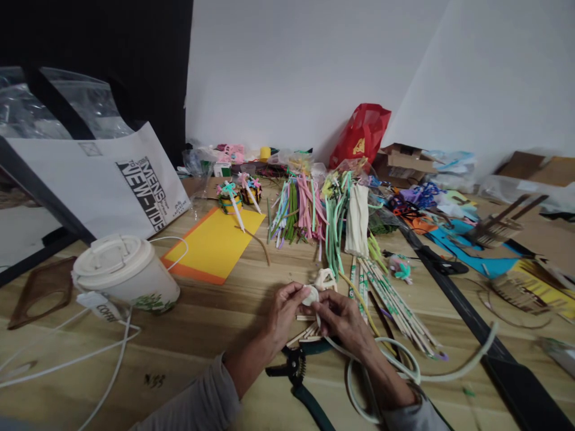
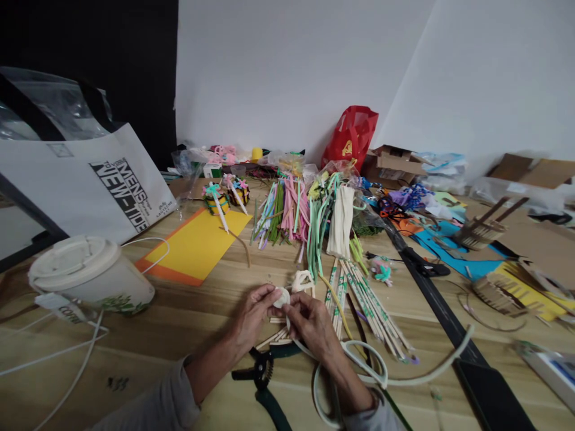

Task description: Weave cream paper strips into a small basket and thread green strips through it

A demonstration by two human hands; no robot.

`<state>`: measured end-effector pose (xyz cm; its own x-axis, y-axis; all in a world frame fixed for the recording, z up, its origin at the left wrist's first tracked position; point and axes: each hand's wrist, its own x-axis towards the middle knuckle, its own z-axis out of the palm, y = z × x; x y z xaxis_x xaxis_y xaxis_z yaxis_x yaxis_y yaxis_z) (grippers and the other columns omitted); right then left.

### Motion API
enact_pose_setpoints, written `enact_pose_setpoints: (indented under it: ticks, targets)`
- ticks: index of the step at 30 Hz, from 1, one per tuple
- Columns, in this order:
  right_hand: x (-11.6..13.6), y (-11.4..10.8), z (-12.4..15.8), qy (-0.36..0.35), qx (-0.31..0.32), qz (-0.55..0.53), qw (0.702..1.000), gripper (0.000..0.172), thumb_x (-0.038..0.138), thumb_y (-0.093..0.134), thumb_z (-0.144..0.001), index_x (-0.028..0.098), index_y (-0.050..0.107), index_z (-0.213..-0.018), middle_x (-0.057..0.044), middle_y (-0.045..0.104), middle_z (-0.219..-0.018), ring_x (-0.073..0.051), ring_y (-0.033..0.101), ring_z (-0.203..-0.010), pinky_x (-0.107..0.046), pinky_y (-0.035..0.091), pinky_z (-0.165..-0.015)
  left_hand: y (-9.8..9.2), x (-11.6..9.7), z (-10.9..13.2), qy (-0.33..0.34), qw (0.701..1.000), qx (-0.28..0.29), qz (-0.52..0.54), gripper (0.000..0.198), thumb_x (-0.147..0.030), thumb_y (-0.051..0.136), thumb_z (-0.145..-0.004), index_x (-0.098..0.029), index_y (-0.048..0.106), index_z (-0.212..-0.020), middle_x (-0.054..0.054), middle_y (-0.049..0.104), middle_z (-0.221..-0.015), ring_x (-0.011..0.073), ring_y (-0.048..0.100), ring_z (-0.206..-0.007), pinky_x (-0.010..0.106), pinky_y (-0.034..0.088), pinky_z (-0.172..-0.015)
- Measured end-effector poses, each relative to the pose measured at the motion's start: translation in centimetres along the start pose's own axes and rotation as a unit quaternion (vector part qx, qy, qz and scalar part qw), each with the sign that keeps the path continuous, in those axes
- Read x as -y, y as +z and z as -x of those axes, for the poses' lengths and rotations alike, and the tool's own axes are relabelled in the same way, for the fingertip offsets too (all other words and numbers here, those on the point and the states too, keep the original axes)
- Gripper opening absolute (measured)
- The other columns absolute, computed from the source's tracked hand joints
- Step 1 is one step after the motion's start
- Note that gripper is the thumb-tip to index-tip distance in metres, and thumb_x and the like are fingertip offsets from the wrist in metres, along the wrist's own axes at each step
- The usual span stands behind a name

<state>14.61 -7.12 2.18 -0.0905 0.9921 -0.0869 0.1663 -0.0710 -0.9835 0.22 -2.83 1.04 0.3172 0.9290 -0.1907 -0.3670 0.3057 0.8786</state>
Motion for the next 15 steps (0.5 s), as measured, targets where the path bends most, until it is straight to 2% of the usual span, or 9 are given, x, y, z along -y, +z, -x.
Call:
enact_pose_setpoints:
  ticks: [4, 8, 12, 15]
  targets:
    - [0.1, 0.6, 0.1, -0.016, -0.015, -0.007, 1.000, 0.039, 0.055, 0.057, -0.086, 0.017, 0.060, -0.088, 0.004, 0.055, -0.054, -0.010, 0.047, -0.040, -0.021, 0.037, -0.043, 0.2, 0.5, 0.0, -0.022, 0.999, 0.007, 0.026, 0.033, -0.043, 0.077, -0.065, -0.014, 0.064, -0.076, 0.002, 0.066, -0.076, 0.0129, 0.057, -0.062, 0.025, 0.050, -0.061]
    - [0.2, 0.4, 0.1, -0.019, -0.015, 0.009, 1.000, 0.039, 0.056, 0.055, -0.086, 0.017, 0.058, -0.080, 0.006, 0.050, -0.051, -0.010, 0.044, -0.042, -0.022, 0.035, -0.044, -0.1, 0.7, -0.1, -0.025, 0.999, 0.019, 0.009, 0.034, -0.043, 0.077, -0.065, -0.014, 0.067, -0.079, 0.003, 0.066, -0.077, 0.0128, 0.058, -0.065, 0.023, 0.048, -0.061]
    - [0.3, -0.5, 0.0, -0.020, -0.003, 0.062, 0.998, 0.042, 0.058, 0.052, -0.087, 0.018, 0.054, -0.072, 0.005, 0.046, -0.052, -0.010, 0.042, -0.046, -0.022, 0.033, -0.045, -0.8, -0.2, -0.4, -0.036, 0.996, 0.056, -0.060, 0.035, -0.043, 0.076, -0.066, -0.012, 0.069, -0.080, 0.002, 0.065, -0.071, 0.0108, 0.055, -0.060, 0.021, 0.044, -0.058]
    - [0.4, -1.1, 0.1, -0.032, 0.009, 0.118, 0.992, 0.039, 0.052, 0.049, -0.090, 0.019, 0.052, -0.071, 0.005, 0.043, -0.053, -0.011, 0.040, -0.048, -0.023, 0.031, -0.046, -1.4, -1.4, -0.6, -0.011, 0.984, 0.098, -0.147, 0.033, -0.043, 0.074, -0.068, -0.011, 0.071, -0.075, 0.001, 0.062, -0.064, 0.0097, 0.051, -0.055, 0.020, 0.040, -0.054]
